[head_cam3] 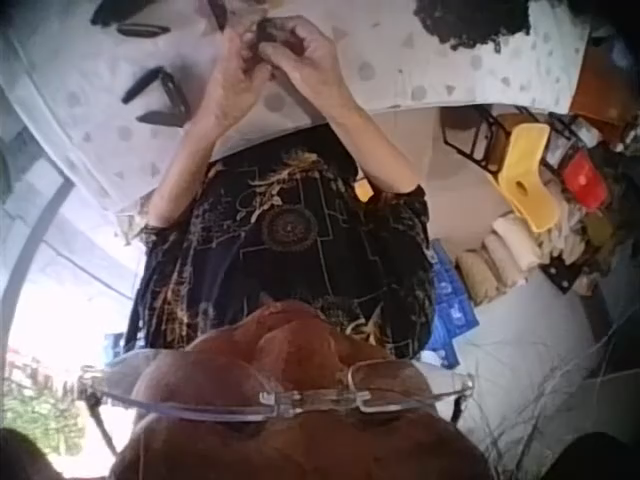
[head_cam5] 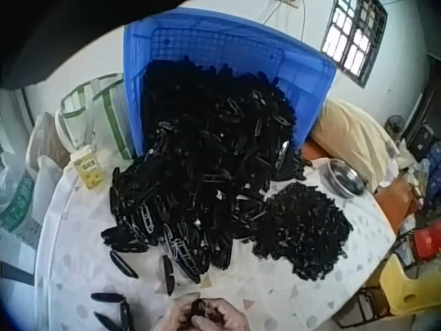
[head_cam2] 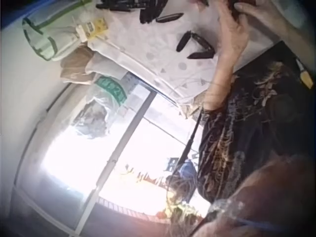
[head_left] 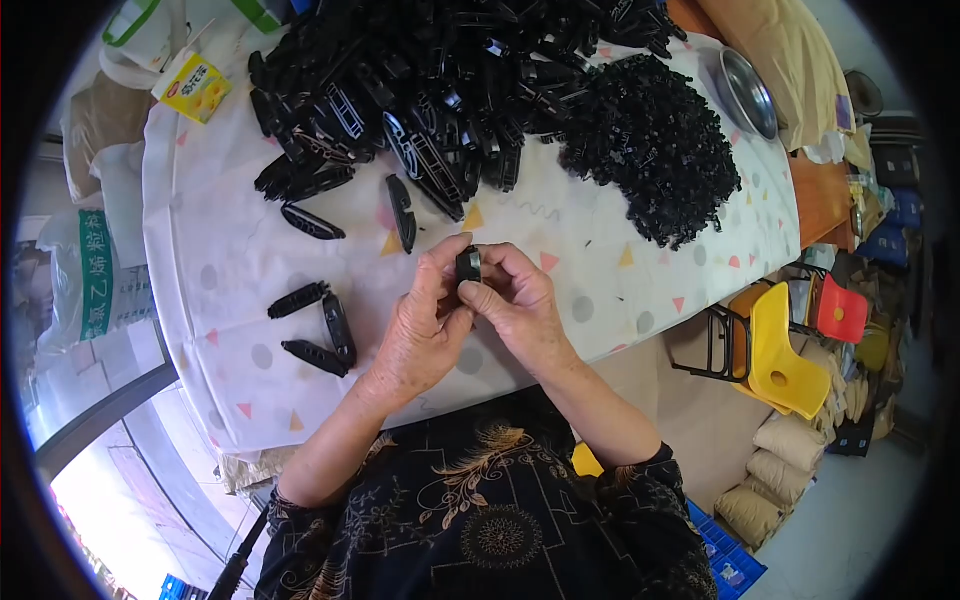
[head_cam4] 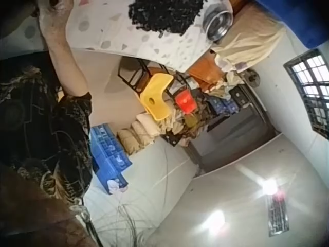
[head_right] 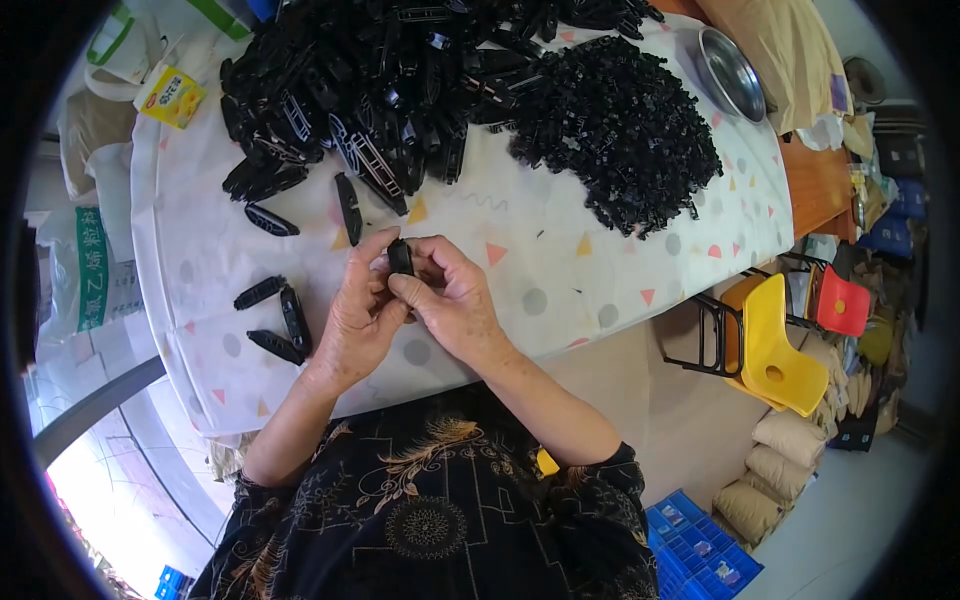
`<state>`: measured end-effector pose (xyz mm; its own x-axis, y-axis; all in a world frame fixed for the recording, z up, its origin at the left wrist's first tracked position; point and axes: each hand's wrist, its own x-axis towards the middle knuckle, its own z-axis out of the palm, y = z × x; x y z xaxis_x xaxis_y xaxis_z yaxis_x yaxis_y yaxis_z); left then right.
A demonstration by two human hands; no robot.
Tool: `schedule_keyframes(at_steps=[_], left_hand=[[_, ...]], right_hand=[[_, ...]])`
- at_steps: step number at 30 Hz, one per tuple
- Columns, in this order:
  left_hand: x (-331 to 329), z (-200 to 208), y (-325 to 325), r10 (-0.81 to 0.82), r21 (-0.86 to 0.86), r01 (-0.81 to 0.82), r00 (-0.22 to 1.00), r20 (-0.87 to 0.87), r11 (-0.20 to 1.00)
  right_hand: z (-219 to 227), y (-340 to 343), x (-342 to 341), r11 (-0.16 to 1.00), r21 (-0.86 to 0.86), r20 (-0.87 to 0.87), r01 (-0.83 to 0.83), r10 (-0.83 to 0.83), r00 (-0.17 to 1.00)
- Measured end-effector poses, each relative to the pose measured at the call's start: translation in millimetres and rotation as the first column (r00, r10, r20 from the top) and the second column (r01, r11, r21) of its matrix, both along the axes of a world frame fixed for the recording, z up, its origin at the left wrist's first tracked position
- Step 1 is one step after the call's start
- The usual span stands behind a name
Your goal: Assembling small black plastic components by inserting small pins into the housings.
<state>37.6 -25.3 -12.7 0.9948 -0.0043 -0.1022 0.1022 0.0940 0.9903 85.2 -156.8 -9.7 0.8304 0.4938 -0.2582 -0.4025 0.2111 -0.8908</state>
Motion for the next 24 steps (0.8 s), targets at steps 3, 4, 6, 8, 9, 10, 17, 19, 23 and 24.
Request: schedule_keyframes(at_steps=[3, 4, 6, 8, 9, 10, 17, 19, 23, 24], left_hand=[[7, 4, 8, -0.013, 0.080, 0.013, 1.000, 0.006, 0.997], [8, 7, 15, -0.069, 0.222, 0.055, 0.996, 0.055, 0.974], [8, 19, 33, -0.148, 0.588, 0.018, 0.974, 0.173, 0.809], [4, 22, 57, -0.106, 0.747, 0.039, 0.994, 0.042, 0.664], [6, 32, 66, -0.080, 0.800, 0.028, 0.996, 0.025, 0.600], [9, 38, 71, -0.075, 0.806, 0.031, 0.997, 0.017, 0.592], [49, 28, 66, -0.042, 0.917, -0.140, 0.985, 0.168, 0.374], [60, 19, 58, 0.055, 0.927, 0.023, 0.997, -0.047, 0.376], [58, 5, 52, 0.037, 0.945, -0.071, 0.997, 0.062, 0.319], [56, 7, 52, 0.037, 0.943, -0.078, 0.997, 0.069, 0.323]], right_hand=[[0, -1, 7, 0.999, -0.045, 0.052, -0.023, 0.025, 0.998], [1, -3, 10, 0.995, -0.080, 0.082, -0.060, 0.067, 0.994], [18, -16, 33, 0.921, -0.377, 0.252, -0.102, 0.208, 0.945], [26, -28, 60, 0.739, -0.613, 0.596, 0.280, 0.200, 0.777], [22, -42, 78, 0.547, -0.664, 0.737, 0.510, 0.366, 0.568], [22, -50, 92, 0.424, -0.637, 0.767, 0.644, 0.428, 0.478], [-2, -63, 118, 0.216, -0.625, 0.628, 0.750, 0.709, 0.319], [-9, -62, 111, 0.254, -0.607, 0.636, 0.753, 0.723, 0.269], [-6, -72, 90, 0.495, -0.498, 0.804, 0.712, 0.571, 0.166], [-4, -75, 81, 0.552, -0.438, 0.855, 0.710, 0.501, 0.139]])
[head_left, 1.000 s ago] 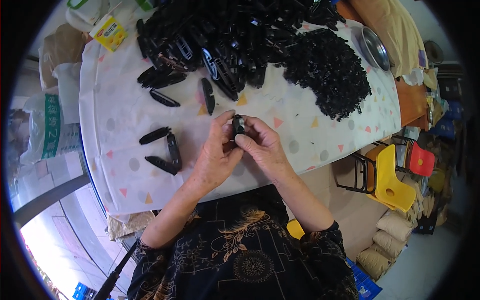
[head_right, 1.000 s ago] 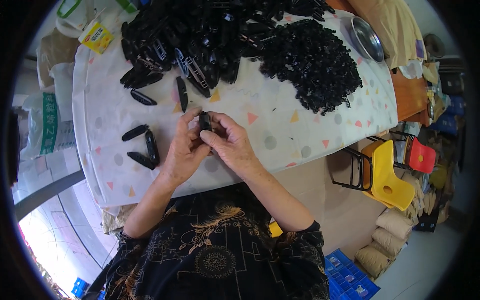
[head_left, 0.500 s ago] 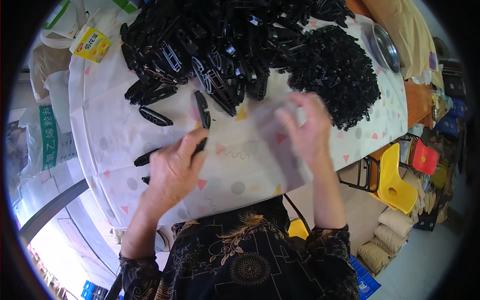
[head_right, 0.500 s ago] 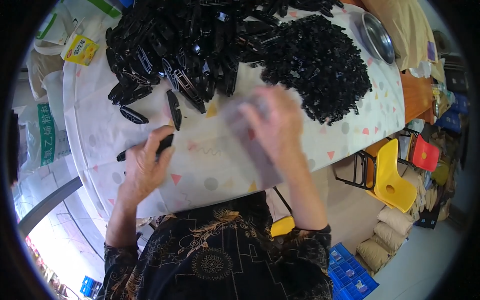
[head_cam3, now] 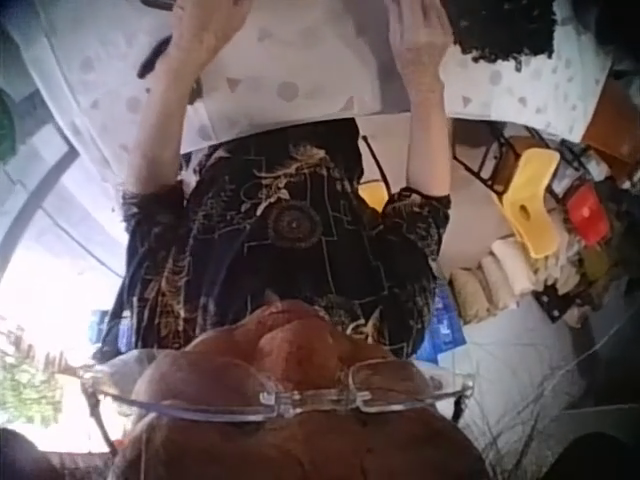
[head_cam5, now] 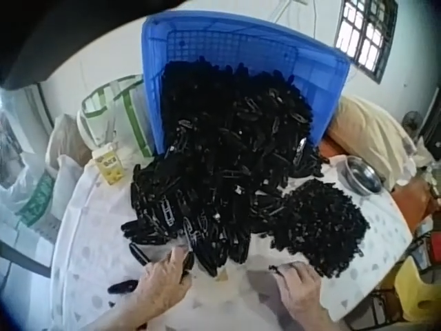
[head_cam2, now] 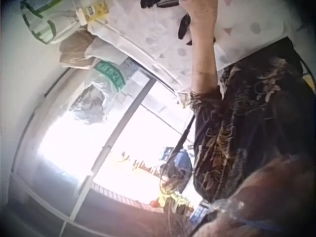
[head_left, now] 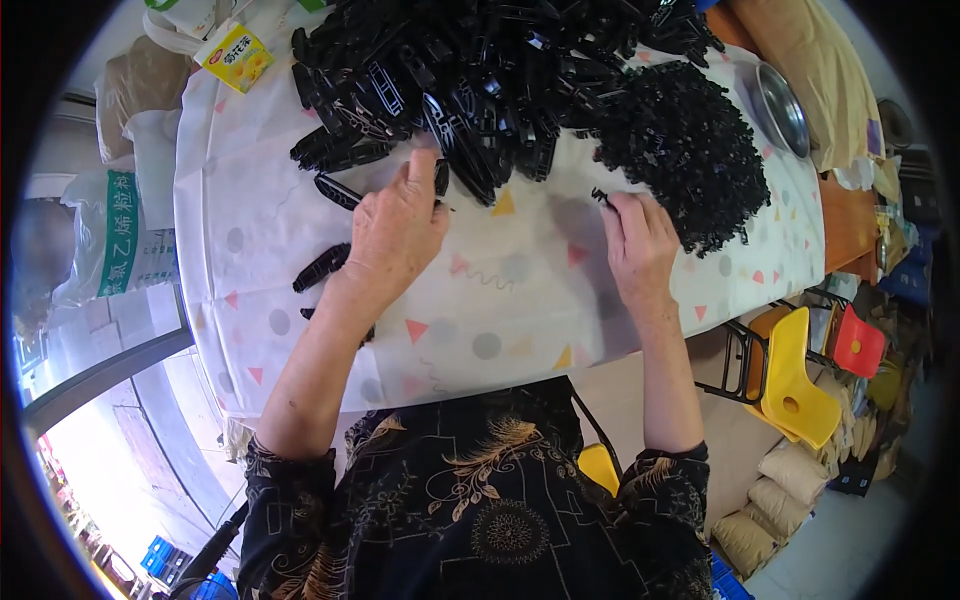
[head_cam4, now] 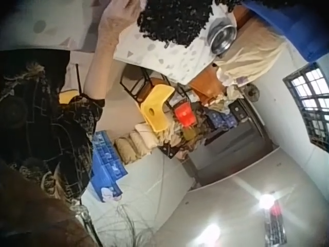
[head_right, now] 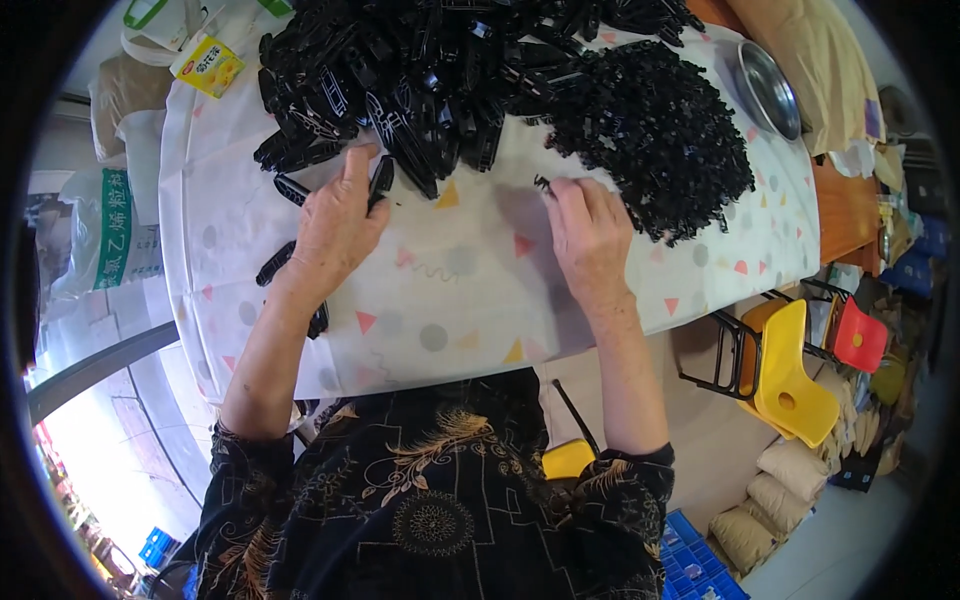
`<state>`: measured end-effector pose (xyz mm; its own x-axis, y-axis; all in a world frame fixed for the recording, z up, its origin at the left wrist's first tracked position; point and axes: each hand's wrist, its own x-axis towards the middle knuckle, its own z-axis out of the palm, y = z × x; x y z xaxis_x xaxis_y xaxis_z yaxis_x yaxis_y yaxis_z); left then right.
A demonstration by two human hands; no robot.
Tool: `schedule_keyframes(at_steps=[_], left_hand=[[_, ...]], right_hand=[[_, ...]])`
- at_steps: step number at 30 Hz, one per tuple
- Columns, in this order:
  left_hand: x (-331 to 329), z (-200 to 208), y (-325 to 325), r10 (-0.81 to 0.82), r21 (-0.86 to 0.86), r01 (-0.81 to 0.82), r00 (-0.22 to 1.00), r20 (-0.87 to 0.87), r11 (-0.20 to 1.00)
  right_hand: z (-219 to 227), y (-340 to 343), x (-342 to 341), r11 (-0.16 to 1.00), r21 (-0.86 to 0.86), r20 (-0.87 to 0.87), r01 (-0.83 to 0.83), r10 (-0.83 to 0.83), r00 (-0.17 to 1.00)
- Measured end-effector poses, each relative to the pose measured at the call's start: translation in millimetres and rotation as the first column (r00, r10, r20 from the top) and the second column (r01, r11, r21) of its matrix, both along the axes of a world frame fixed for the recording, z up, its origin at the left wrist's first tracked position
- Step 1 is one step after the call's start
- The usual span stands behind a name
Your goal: Assembling small black plastic components by inserting small pins into the housings.
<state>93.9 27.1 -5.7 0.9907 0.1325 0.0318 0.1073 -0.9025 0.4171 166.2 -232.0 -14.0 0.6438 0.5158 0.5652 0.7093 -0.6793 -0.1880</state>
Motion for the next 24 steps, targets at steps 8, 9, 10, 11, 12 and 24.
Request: schedule_keyframes(at_steps=[8, 9, 10, 11, 12, 24], left_hand=[[-41, 9, -10, 0.102, -0.819, -0.084, 0.994, -0.032, 0.568], [-45, 14, -16, 0.043, -0.943, -0.082, 0.996, -0.072, 0.322], [-51, 20, -24, 0.000, -0.977, -0.082, 0.997, -0.083, 0.196], [-58, 23, -32, -0.040, -0.989, -0.103, 0.993, -0.108, 0.106], [-64, 24, -39, -0.083, -0.992, -0.110, 0.990, -0.115, 0.062], [-90, 35, -84, -0.344, -0.975, -0.204, 0.925, -0.162, -0.090]], right_hand=[[18, -10, -72, 0.959, 0.262, 0.101, -0.104, 0.080, 0.992], [21, -12, -79, 0.959, 0.261, 0.107, -0.107, 0.081, 0.991], [22, -14, -85, 0.957, 0.265, 0.119, -0.121, 0.092, 0.989], [24, -16, -91, 0.954, 0.270, 0.130, -0.134, 0.102, 0.986], [28, -16, -97, 0.953, 0.269, 0.132, -0.136, 0.103, 0.986], [25, -22, -137, 0.924, 0.330, 0.149, -0.193, 0.151, 0.977]])
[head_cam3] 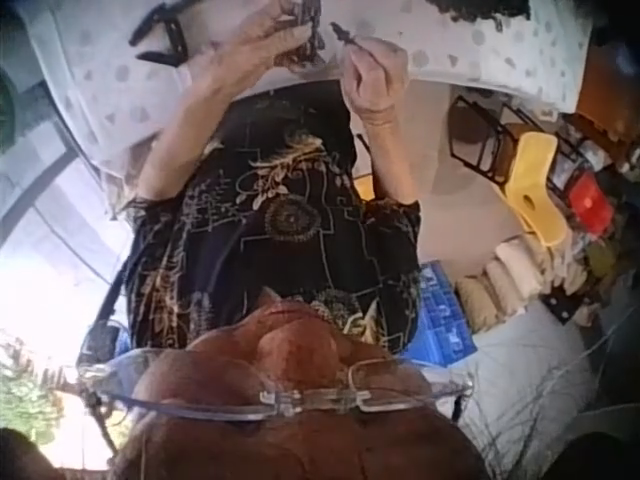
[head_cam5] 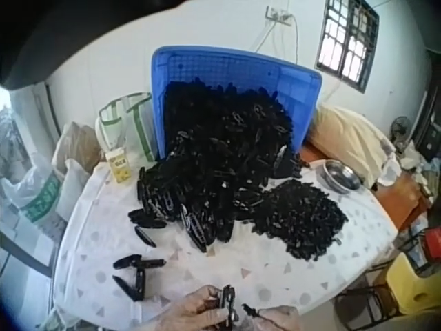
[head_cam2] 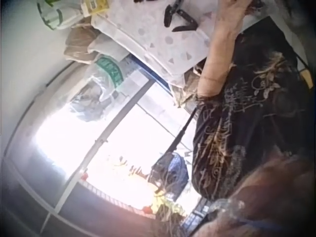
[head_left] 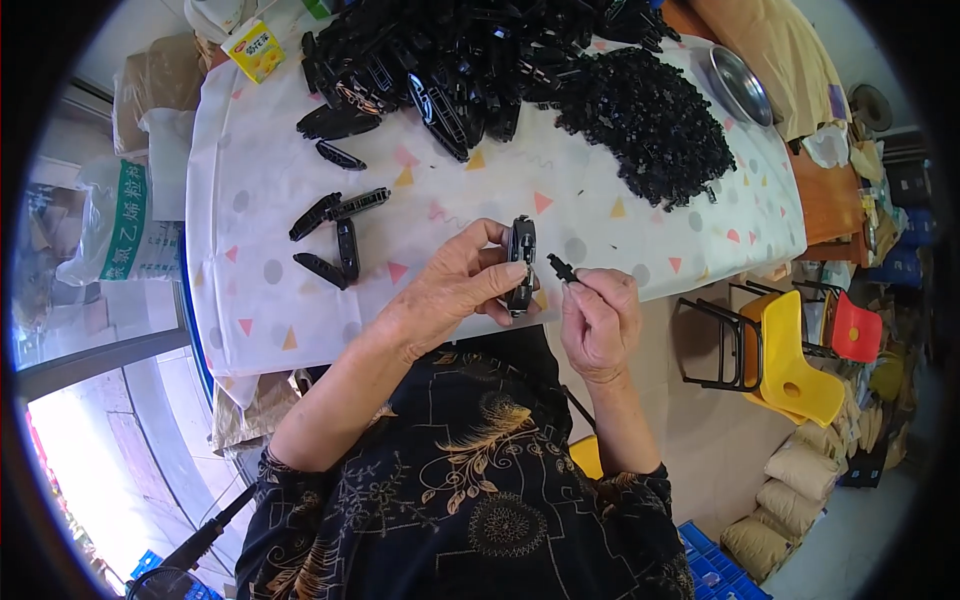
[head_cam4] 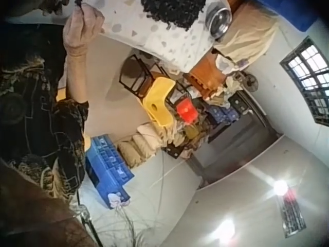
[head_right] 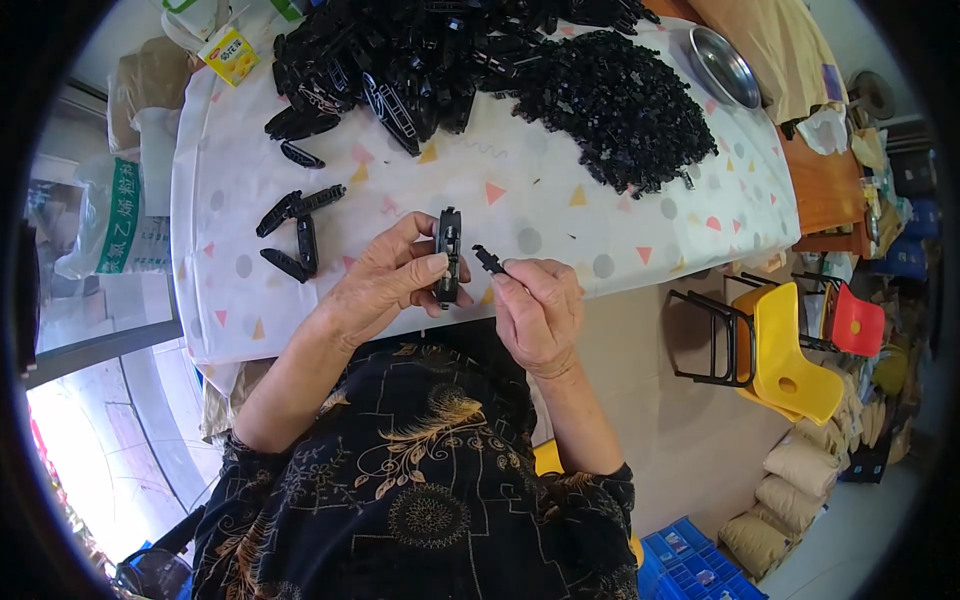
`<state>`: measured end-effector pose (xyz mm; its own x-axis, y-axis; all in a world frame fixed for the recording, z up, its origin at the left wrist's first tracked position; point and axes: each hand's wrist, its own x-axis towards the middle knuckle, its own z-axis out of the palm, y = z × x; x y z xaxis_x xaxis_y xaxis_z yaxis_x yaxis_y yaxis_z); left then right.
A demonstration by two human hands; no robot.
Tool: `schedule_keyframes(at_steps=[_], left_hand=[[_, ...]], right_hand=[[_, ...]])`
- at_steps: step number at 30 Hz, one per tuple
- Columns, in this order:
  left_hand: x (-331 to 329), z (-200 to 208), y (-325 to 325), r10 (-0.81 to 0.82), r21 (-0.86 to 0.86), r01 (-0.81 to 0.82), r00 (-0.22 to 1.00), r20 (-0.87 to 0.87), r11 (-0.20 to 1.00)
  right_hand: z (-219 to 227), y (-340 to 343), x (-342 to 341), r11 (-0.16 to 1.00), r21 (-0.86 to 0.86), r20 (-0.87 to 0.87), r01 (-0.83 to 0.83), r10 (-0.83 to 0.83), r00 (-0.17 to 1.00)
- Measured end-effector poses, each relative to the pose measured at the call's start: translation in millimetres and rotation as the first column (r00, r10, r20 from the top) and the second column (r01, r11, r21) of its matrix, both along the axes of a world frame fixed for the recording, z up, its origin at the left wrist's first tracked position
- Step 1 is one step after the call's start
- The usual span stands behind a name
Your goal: Assembling small black plastic components by inserting small pins into the housings.
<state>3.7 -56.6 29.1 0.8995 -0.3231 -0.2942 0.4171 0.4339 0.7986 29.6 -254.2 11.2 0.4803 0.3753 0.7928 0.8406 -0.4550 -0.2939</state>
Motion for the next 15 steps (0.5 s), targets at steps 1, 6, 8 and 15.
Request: schedule_keyframes(at_steps=[1, 6, 8, 15], left_hand=[[0, 0, -1, -0.008, -0.057, 0.007, 1.000, -0.017, 0.998], [-3, -5, -7, -0.006, -0.159, -0.003, 0.998, -0.057, 0.987], [-4, -8, -7, -0.012, -0.171, 0.000, 0.997, -0.071, 0.985], [-6, -13, -4, -0.049, -0.199, 0.028, 0.994, -0.100, 0.980]], right_hand=[[-1, 0, -1, 1.000, 0.003, -0.001, 0.005, -0.005, 1.000], [1, 4, -6, 0.996, 0.078, -0.096, 0.032, -0.025, 0.995], [4, 6, -5, 0.992, 0.124, -0.131, 0.024, -0.008, 0.991], [3, 11, 2, 0.979, 0.187, -0.186, -0.086, 0.121, 0.975]])
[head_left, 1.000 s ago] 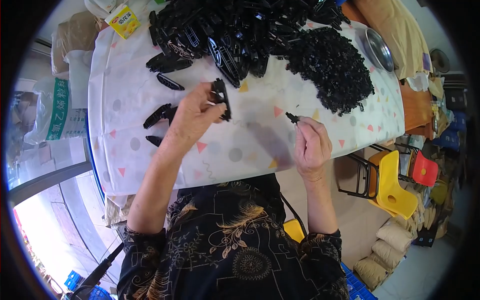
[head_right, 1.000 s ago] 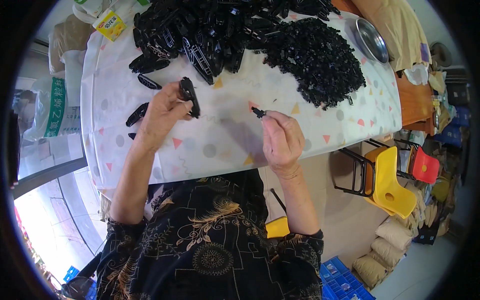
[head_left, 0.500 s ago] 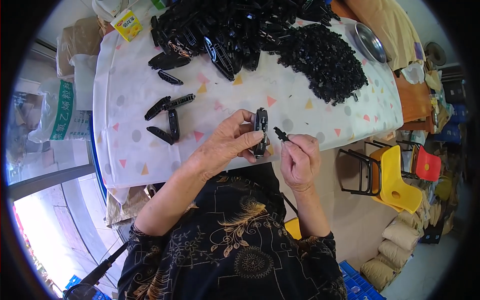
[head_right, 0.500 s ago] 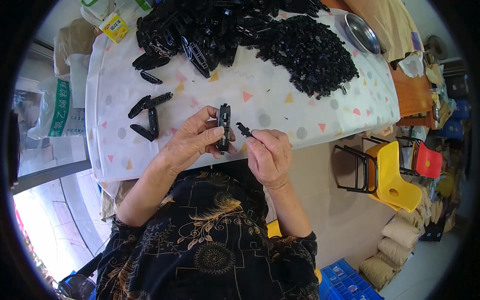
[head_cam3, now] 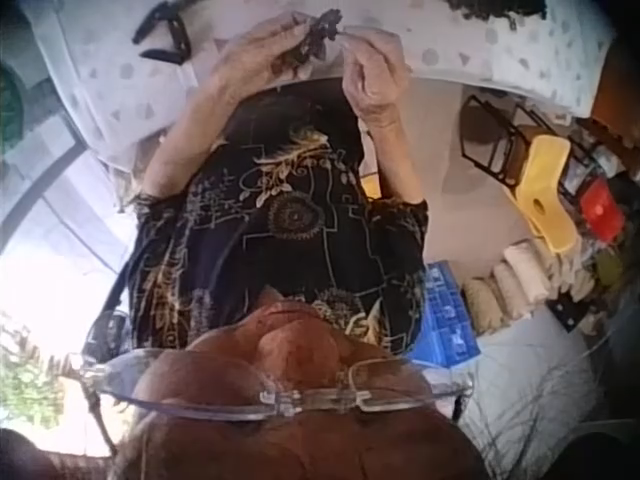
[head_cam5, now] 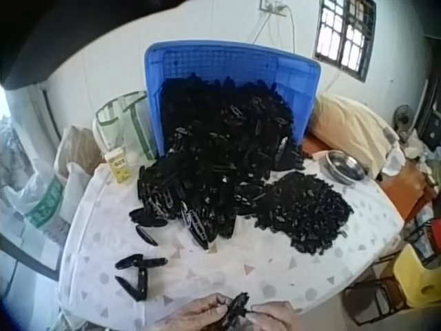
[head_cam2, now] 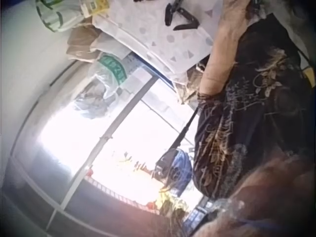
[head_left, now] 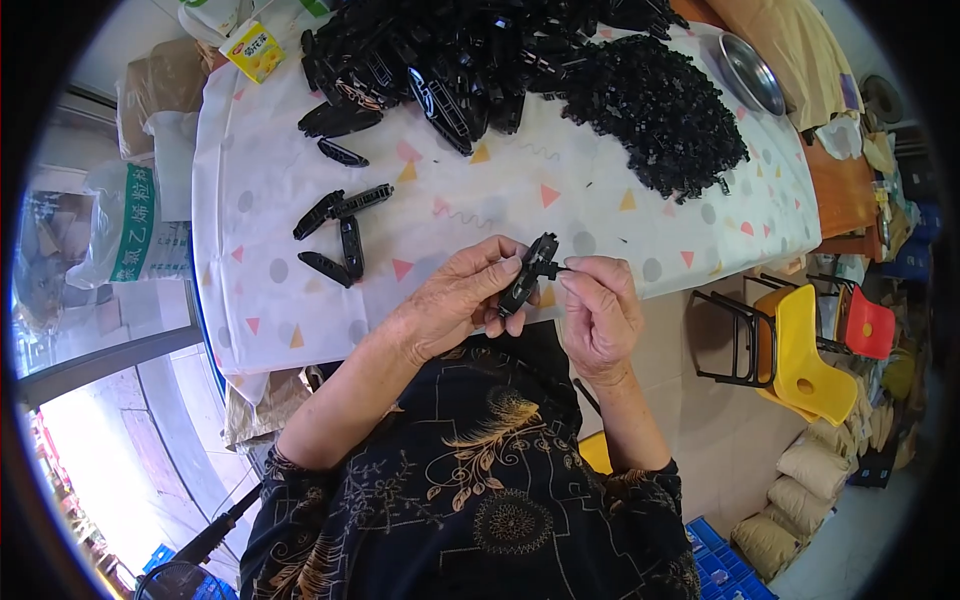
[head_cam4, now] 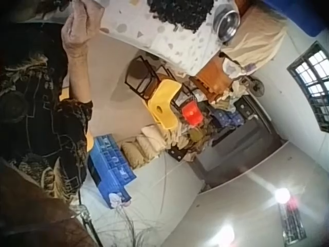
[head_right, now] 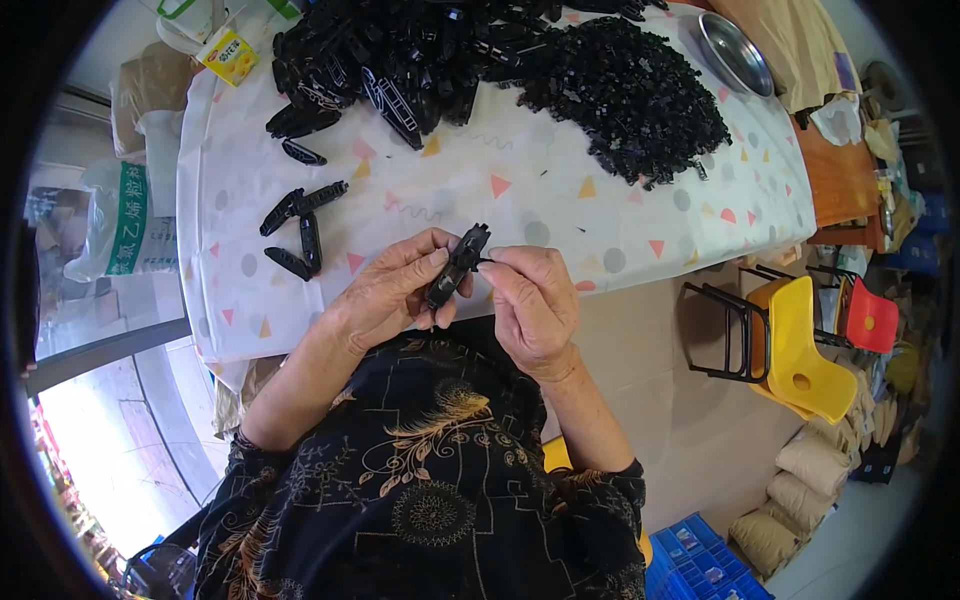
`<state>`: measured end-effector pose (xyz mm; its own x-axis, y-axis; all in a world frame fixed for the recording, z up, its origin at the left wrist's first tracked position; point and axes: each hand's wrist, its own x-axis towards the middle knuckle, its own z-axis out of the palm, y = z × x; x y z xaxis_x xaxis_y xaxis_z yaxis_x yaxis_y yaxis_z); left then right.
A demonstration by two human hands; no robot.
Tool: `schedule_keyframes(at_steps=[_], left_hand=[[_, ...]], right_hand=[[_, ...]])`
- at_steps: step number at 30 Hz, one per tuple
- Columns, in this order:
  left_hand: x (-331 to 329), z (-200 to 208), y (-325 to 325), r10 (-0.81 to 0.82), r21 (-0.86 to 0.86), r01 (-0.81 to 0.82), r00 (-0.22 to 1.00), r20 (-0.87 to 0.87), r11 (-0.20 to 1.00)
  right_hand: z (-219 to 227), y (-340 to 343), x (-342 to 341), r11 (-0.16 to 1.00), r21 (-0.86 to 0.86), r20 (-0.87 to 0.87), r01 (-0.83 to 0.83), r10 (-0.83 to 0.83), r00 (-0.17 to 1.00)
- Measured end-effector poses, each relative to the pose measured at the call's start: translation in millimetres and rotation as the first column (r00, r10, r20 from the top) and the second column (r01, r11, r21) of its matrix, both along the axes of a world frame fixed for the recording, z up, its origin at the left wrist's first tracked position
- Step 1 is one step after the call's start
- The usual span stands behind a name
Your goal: Assembling small black plastic components by inserting small pins into the housings.
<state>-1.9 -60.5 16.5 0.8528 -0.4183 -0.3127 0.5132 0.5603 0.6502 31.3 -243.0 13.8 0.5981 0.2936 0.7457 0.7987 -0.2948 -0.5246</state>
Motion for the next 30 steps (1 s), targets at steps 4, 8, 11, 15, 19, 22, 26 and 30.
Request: schedule_keyframes(at_steps=[4, 8, 11, 15, 19, 22, 26, 30], left_hand=[[2, -4, 5, -0.013, -0.066, 0.012, 1.000, -0.009, 0.998], [3, 2, -1, 0.050, -0.061, -0.055, 0.994, -0.093, 0.997], [6, -4, -2, 0.085, -0.109, -0.091, 0.995, -0.061, 0.990], [8, -12, -6, 0.167, -0.107, -0.174, 0.983, -0.069, 0.979], [11, -15, -9, 0.220, -0.116, -0.224, 0.974, -0.046, 0.968], [13, -14, -9, 0.239, -0.112, -0.242, 0.970, -0.039, 0.964], [17, -15, -8, 0.272, -0.094, -0.277, 0.961, -0.057, 0.956], [20, -20, 0, 0.264, -0.087, -0.269, 0.962, -0.073, 0.959]], right_hand=[[-6, 4, 1, 1.000, 0.021, -0.021, 0.004, -0.004, 1.000], [-2, 8, 0, 0.992, 0.039, -0.164, 0.121, -0.114, 0.980], [0, 14, 0, 0.987, 0.044, -0.236, 0.152, -0.137, 0.962], [0, 24, 2, 0.983, 0.059, -0.254, 0.176, -0.156, 0.954], [-4, 35, 2, 0.982, 0.065, -0.294, 0.175, -0.149, 0.944], [-6, 40, 2, 0.981, 0.081, -0.365, 0.177, -0.136, 0.921], [-11, 44, 6, 0.985, 0.039, -0.295, 0.169, -0.150, 0.944], [-13, 49, 11, 0.989, 0.019, -0.290, 0.144, -0.132, 0.948]])
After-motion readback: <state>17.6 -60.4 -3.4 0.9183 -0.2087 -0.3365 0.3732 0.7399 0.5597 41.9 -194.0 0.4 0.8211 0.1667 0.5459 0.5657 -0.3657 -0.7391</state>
